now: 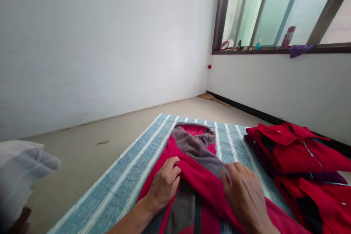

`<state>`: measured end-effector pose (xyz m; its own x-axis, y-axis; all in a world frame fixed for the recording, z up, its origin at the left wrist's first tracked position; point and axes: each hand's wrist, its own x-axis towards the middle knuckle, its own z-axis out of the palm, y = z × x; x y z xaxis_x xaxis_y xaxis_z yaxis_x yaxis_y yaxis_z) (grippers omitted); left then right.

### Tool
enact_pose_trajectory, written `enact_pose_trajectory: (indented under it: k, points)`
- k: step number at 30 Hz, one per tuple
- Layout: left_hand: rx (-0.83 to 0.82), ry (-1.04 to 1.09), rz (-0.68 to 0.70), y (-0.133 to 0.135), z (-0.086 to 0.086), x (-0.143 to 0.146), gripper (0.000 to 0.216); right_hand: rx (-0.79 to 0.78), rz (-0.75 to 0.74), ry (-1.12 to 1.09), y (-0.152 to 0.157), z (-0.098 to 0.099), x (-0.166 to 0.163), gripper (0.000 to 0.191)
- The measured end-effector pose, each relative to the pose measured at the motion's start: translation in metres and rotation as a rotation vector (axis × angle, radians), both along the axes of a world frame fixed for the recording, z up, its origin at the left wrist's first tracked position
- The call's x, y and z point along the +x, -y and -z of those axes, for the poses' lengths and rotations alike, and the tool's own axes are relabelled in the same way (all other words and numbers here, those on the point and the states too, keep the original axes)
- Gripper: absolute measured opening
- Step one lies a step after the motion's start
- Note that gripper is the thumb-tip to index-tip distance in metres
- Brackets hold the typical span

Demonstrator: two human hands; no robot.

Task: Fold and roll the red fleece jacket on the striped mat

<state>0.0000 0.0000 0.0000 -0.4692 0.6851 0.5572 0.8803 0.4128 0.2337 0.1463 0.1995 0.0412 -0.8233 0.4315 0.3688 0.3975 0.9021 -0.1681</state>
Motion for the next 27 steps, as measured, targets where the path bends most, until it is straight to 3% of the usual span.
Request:
enact_pose_trajectory:
  k: [4,9,14,18,23,27]
  points:
    - [0.006,-0.121,-0.016,-0.001,0.004,0.002,0.021,-0.320,0.008,0.148,0.001,-0.009,-0.087,0.029]
    - [-0.008,-0.179,-0.046,-0.002,0.007,0.003,0.021,-0.410,0.000,0.154,-0.013,0.005,-0.152,0.041]
    - [-0.019,-0.147,-0.041,-0.001,0.007,0.004,0.020,-0.460,-0.125,0.148,-0.019,0.014,-0.167,0.045]
    - [-0.080,-0.100,-0.012,0.000,0.005,0.004,0.019,-0.470,-0.116,0.097,-0.030,0.021,-0.170,0.034]
    - [-0.192,0.003,0.014,0.002,0.000,0.003,0.019,-0.515,-0.126,0.101,-0.044,0.036,-0.178,0.036]
    - [-0.204,0.040,0.045,0.003,-0.002,0.003,0.020,-0.532,-0.161,0.107,-0.048,0.034,-0.181,0.037]
